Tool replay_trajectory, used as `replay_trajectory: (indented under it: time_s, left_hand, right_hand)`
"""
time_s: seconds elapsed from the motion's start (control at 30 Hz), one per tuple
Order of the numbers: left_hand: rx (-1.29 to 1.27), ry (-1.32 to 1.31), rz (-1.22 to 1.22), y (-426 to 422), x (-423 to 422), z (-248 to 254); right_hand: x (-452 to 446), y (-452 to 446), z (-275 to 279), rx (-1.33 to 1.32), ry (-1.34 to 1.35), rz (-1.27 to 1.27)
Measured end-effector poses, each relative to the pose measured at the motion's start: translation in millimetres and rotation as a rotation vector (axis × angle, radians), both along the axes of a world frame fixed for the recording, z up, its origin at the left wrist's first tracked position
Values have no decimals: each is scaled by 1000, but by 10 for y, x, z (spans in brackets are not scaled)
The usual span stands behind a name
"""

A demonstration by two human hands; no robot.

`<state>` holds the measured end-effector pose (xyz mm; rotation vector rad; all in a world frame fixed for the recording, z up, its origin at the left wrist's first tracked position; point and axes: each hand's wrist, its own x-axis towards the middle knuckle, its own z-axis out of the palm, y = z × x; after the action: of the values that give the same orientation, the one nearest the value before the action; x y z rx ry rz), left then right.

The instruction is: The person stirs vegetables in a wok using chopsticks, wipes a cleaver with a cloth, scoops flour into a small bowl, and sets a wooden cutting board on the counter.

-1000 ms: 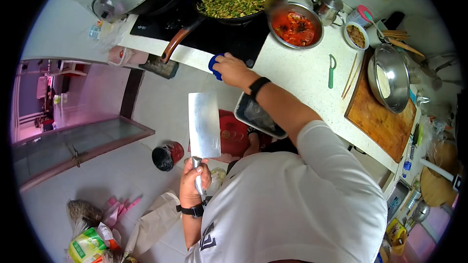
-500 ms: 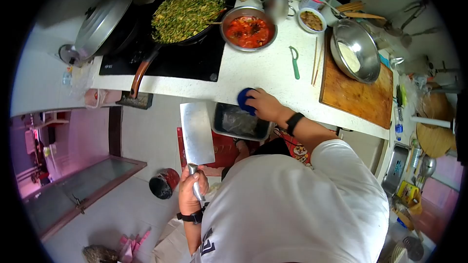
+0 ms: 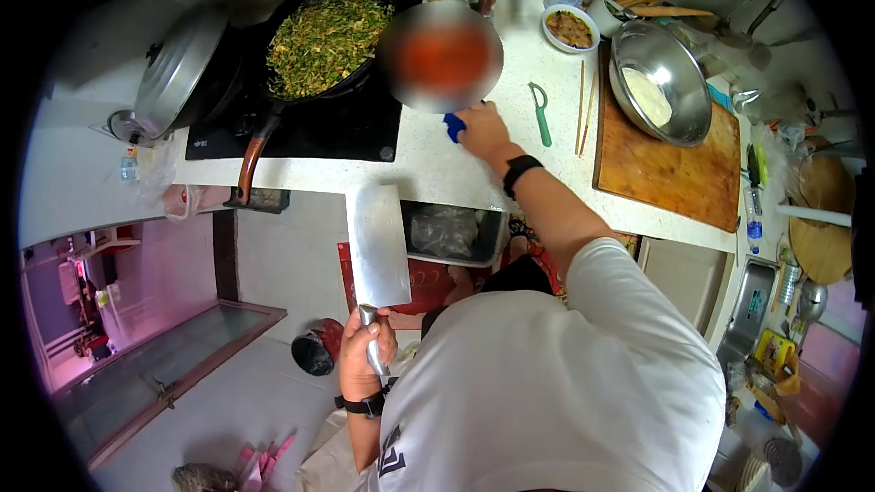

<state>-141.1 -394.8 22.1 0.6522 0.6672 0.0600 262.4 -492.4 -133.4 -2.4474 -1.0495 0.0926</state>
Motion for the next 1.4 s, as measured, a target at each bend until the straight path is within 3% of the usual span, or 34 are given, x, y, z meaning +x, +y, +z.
replay_trajectory:
  time_s: [0.07,0.2,0.27,0.43,0.53,0.6,0.73,0.8,0.93,1.2,1.4]
  left_hand:
    - [15,12,12,-50,-33,11]
    - [-55,21,75,-130,-45,-26]
    - [-63,-11,45,-108,-10,-61]
    - [-45,-32,4,-88,124,-97]
    - [-42,-81,-47,-79,251,-123]
    - [-50,-71,-68,-40,274,-151]
    - [-46,-87,-98,21,359,-189]
    - [-51,-85,-106,47,405,-175]
    - [-70,-109,-84,89,460,-195]
    - [-25,-48,-13,42,332,-95]
    - [-15,-25,34,-12,193,-72]
  right_hand:
    - [-93,189,-43,-20,28,-31]
    - [-323,197,-36,25,9,211]
    - [-499,81,-19,21,52,391]
    - [-962,-430,59,97,218,465]
    - [-993,-1041,112,298,296,376]
    - [-910,-1488,322,450,254,184]
    - [-970,-2486,339,297,176,-243]
    - [-1030,-2757,296,84,106,-446]
    - [-1050,-2471,165,27,31,-488]
    - [-1197,-900,133,65,141,89]
    - [-1392,-660,74,98,192,397]
